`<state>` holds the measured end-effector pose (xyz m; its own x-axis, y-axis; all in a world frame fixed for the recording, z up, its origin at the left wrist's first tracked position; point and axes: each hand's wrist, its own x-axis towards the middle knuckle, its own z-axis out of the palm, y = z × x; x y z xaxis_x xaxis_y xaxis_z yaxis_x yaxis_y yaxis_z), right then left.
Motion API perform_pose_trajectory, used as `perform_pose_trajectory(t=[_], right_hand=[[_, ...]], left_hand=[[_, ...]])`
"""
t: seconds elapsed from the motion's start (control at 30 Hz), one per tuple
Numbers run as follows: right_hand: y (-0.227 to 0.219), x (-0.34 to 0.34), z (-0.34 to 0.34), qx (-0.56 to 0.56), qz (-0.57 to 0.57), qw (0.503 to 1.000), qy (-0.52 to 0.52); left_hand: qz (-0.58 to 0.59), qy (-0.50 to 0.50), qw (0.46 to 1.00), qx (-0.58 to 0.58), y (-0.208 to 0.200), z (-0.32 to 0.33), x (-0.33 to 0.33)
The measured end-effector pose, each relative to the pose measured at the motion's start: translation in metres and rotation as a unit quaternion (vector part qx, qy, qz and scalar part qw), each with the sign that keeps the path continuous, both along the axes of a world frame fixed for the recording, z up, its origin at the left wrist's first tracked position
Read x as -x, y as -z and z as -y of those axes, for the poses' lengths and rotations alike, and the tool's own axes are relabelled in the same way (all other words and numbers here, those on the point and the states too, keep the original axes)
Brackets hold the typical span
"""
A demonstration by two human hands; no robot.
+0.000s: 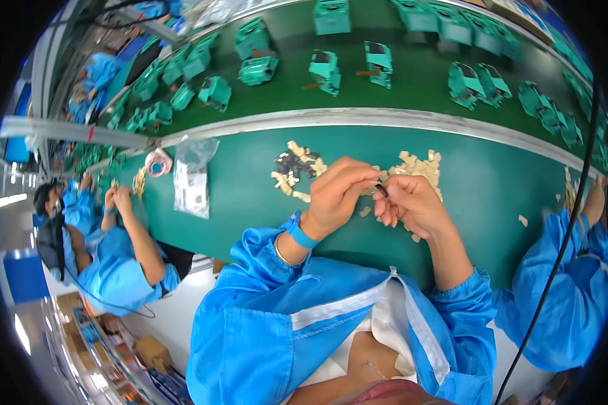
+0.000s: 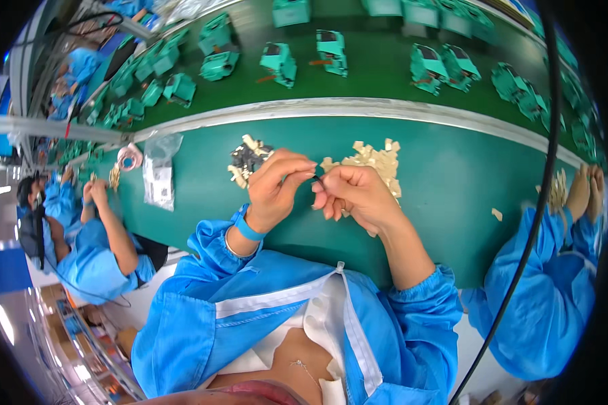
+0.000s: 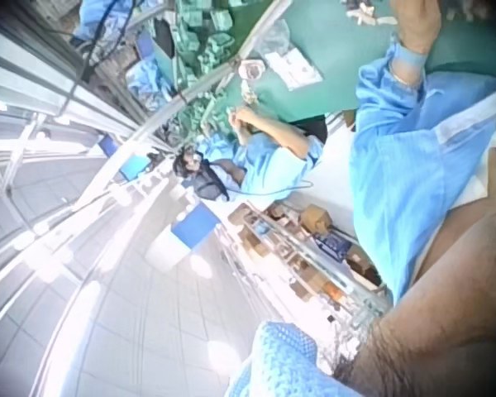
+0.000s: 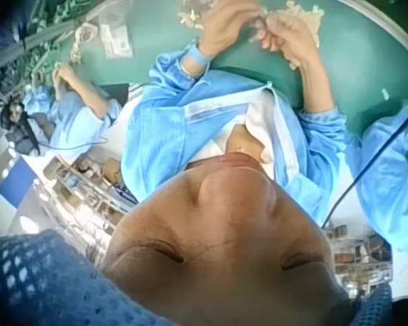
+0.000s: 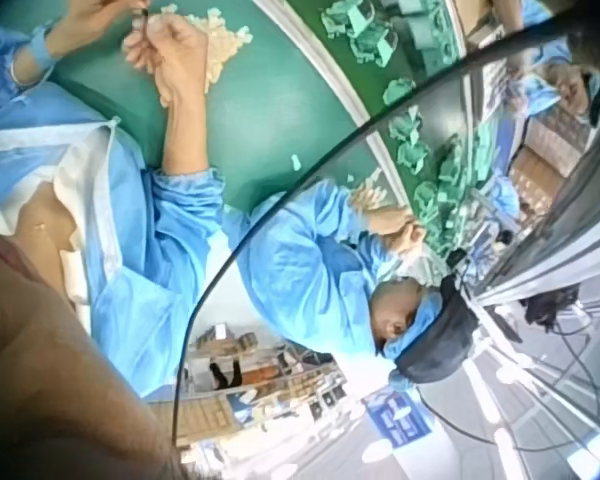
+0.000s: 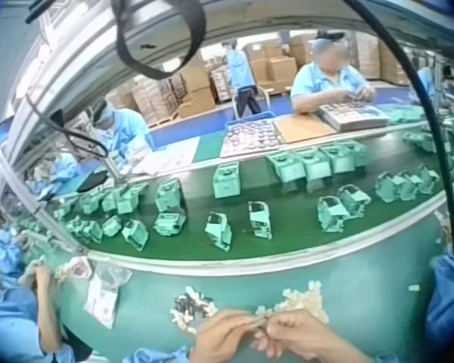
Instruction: Assemble small mechanical or electronic components into green plastic housings on an assembly line.
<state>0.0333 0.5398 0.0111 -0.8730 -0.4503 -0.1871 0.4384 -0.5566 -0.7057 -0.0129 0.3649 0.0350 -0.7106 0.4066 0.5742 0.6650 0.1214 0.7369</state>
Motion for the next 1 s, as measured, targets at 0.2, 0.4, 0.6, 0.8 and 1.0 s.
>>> perform_pose_trajectory(t=[0.2, 0.4, 0.6, 0.8, 1.0], right_hand=[[0.002, -0.002, -0.013, -0.041, 0.038, 0.997, 0.055], [0.000, -0.003, -0.015, -0.071, 0.035, 0.996, 0.038], [0.008, -0.006, -0.004, -0.181, -0.084, 0.963, 0.182], [0.003, -0.006, 0.001, -0.296, -0.208, 0.888, 0.285], [0.010, -0.001, -0.011, -0.423, -0.446, 0.736, 0.284]], left_hand=[[-0.104, 0.021, 0.994, 0.001, 0.028, -0.008, 0.005], [-0.180, 0.010, 0.983, 0.038, 0.026, -0.008, 0.006], [-0.109, -0.010, 0.992, 0.066, 0.026, -0.009, 0.003], [-0.043, 0.025, 0.996, 0.068, 0.024, -0.011, 0.001], [0.074, 0.033, 0.996, 0.033, 0.021, -0.010, -0.005]])
